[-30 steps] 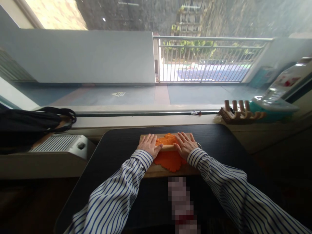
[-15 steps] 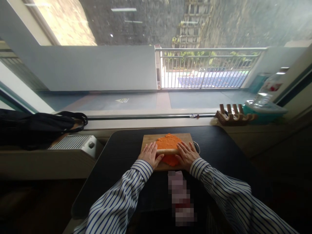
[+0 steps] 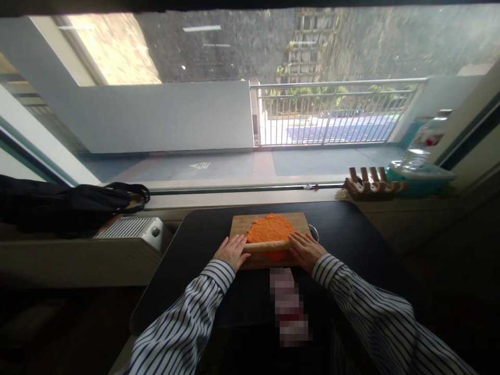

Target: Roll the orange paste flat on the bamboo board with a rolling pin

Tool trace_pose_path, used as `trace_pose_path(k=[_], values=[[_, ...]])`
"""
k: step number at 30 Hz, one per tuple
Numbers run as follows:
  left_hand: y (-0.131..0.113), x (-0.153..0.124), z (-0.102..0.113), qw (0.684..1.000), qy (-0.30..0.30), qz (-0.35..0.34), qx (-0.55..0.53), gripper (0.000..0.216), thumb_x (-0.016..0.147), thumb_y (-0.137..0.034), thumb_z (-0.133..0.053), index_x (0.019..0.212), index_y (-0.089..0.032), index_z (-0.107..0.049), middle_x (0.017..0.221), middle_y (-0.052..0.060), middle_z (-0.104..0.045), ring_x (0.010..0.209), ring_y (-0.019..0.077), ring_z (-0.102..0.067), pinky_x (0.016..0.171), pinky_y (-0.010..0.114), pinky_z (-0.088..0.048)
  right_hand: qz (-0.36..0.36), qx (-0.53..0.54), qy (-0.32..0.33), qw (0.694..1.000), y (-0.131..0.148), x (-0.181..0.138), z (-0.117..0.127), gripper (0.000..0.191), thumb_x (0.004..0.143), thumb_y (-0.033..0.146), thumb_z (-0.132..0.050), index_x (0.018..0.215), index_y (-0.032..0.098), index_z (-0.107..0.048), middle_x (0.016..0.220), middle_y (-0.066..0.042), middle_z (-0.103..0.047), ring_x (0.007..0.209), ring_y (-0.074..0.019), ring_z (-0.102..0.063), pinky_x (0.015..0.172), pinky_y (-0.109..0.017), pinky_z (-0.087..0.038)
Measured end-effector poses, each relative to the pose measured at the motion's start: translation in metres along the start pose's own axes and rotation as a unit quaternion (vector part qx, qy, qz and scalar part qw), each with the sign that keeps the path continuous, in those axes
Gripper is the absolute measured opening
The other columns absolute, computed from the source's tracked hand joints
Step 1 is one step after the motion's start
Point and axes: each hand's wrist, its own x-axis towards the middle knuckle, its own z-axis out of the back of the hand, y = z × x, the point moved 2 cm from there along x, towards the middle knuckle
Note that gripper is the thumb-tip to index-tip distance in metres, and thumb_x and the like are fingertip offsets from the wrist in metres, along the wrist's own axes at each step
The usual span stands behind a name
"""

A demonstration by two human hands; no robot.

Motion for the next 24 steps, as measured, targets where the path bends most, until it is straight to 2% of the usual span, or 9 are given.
trace_pose_path(k=[4, 11, 16, 24], values=[[0.002, -0.003, 0.012, 1.000, 0.006, 0.015, -0.009, 0.040, 0.082, -0.034, -0.047, 0.118, -0.019, -0.054, 0.127, 0.012, -0.052, 0.118, 0.0257, -0.047, 0.100, 0.048, -0.032, -0.017, -0.004, 0.018, 1.000, -0.009, -0.003, 0.004, 0.041, 0.088, 0.025, -0.036, 0.127, 0.015, -0.046, 0.132, -0.011, -0.047, 0.125, -0.0253, -0.037, 0.102, -0.049, -0.030], [0.002, -0.006, 0.022, 0.999, 0.003, 0.027, -0.026, 0.030, 0.075, -0.028, -0.054, 0.104, -0.021, -0.062, 0.108, 0.009, -0.065, 0.102, 0.0249, -0.057, 0.093, 0.043, -0.040, -0.021, -0.010, 0.001, 1.000, -0.025, -0.017, 0.006, 0.038, 0.086, 0.025, -0.043, 0.123, 0.020, -0.051, 0.123, -0.009, -0.056, 0.117, -0.0236, -0.046, 0.100, -0.048, -0.031], [0.005, -0.008, 0.024, 0.999, 0.018, 0.052, -0.003, 0.032, 0.074, -0.023, -0.055, 0.104, -0.020, -0.062, 0.104, 0.008, -0.066, 0.095, 0.0251, -0.059, 0.083, 0.039, -0.046, -0.029, -0.008, -0.008, 1.000, -0.035, -0.022, 0.004, 0.037, 0.082, 0.026, -0.050, 0.118, 0.022, -0.055, 0.117, -0.008, -0.060, 0.109, -0.0231, -0.052, 0.099, -0.044, -0.033], [0.011, -0.008, 0.020, 0.996, 0.004, 0.074, -0.053, 0.037, 0.071, -0.020, -0.058, 0.108, -0.017, -0.058, 0.104, 0.007, -0.066, 0.094, 0.0222, -0.059, 0.085, 0.034, -0.046, -0.042, 0.001, -0.023, 0.999, -0.034, -0.023, 0.007, 0.037, 0.078, 0.024, -0.055, 0.115, 0.021, -0.058, 0.112, -0.008, -0.063, 0.104, -0.0229, -0.055, 0.096, -0.042, -0.036]])
